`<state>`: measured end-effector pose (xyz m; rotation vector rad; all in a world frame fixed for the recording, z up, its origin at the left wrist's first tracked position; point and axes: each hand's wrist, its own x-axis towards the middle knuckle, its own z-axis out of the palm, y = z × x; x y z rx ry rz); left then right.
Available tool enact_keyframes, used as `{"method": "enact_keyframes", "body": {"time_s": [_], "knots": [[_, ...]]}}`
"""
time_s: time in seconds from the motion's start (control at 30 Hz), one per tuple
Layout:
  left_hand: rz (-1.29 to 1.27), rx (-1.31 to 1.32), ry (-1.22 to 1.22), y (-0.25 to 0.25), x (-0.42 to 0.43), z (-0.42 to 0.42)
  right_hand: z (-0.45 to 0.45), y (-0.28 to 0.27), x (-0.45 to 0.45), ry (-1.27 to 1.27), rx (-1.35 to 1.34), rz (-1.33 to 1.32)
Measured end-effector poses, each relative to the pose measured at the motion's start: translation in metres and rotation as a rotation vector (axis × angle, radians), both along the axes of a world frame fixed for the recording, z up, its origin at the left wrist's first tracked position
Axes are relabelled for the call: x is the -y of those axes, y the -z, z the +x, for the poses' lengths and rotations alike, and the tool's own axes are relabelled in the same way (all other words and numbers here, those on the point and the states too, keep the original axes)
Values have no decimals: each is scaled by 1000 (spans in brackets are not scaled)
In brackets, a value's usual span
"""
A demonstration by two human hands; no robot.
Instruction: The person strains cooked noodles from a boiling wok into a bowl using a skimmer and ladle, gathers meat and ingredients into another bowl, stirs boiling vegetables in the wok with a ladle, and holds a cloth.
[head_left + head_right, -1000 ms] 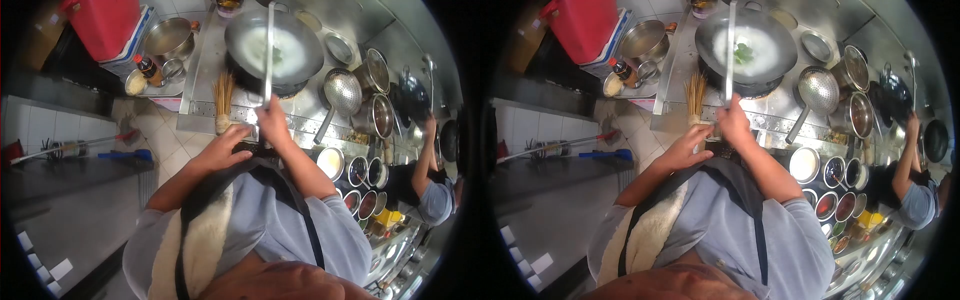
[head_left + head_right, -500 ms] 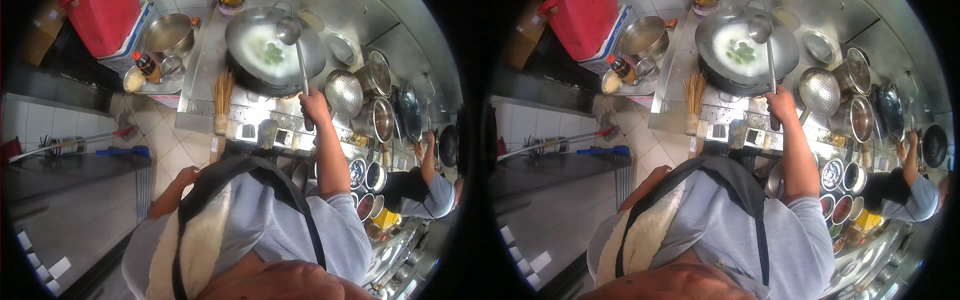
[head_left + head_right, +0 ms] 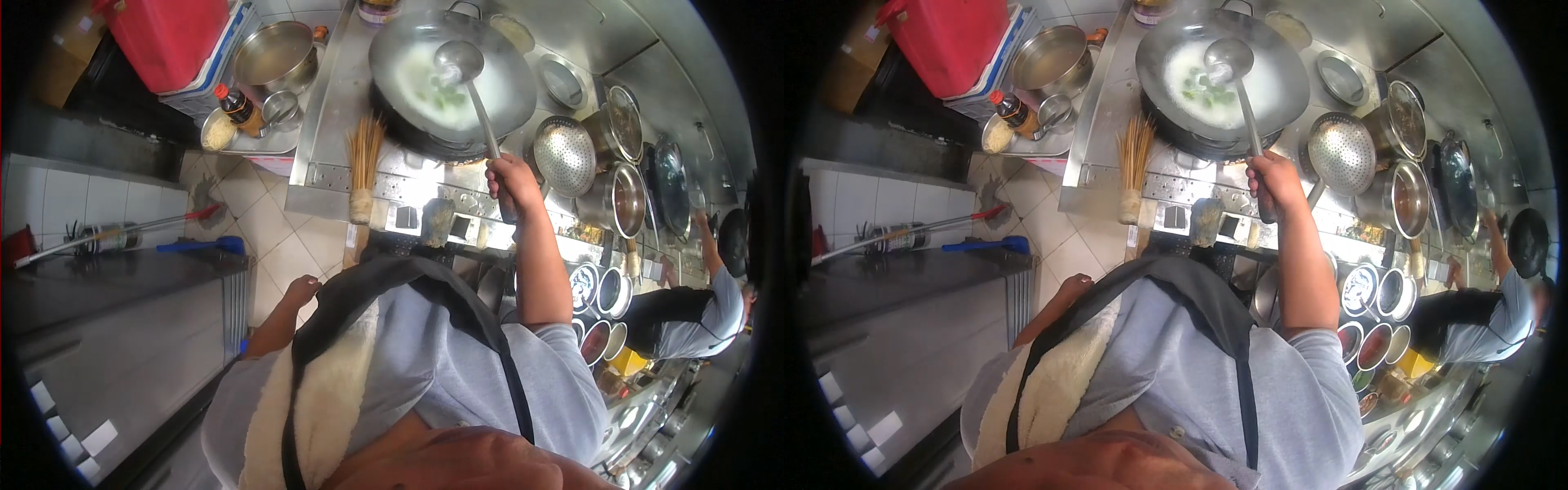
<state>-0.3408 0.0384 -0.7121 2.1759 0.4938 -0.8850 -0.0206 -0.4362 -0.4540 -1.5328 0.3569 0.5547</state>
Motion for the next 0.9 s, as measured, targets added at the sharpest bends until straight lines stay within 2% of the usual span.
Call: {"method": "enact_keyframes", "body": {"time_s": [0.07,0.13,0.2,0.33,0.4,0.43,0.5,0.6,0.73,0.83,0.9], "knots": [[-14,58,96,-11,5,9,-5,-9,-3,21,-23,122],[-27,113,190,-12,8,14,-10,-17,-3,17,-23,112],[-40,-60,-56,-10,12,19,-15,-23,-2,13,-20,103],[-11,-73,-60,4,3,14,-24,-34,11,3,-55,84],[84,247,453,40,-17,-4,-31,-48,13,27,-76,119],[84,246,457,42,-18,-7,-35,-51,16,31,-77,119],[60,126,194,46,-19,-11,-42,-56,23,79,-109,230],[54,27,118,25,-12,-4,-57,-64,30,176,-126,306],[24,20,105,27,-10,2,-67,-74,42,136,-86,321],[28,19,125,31,-7,13,-63,-83,45,175,-63,235],[2,42,40,28,-2,17,-51,-85,51,159,-54,208]]}}
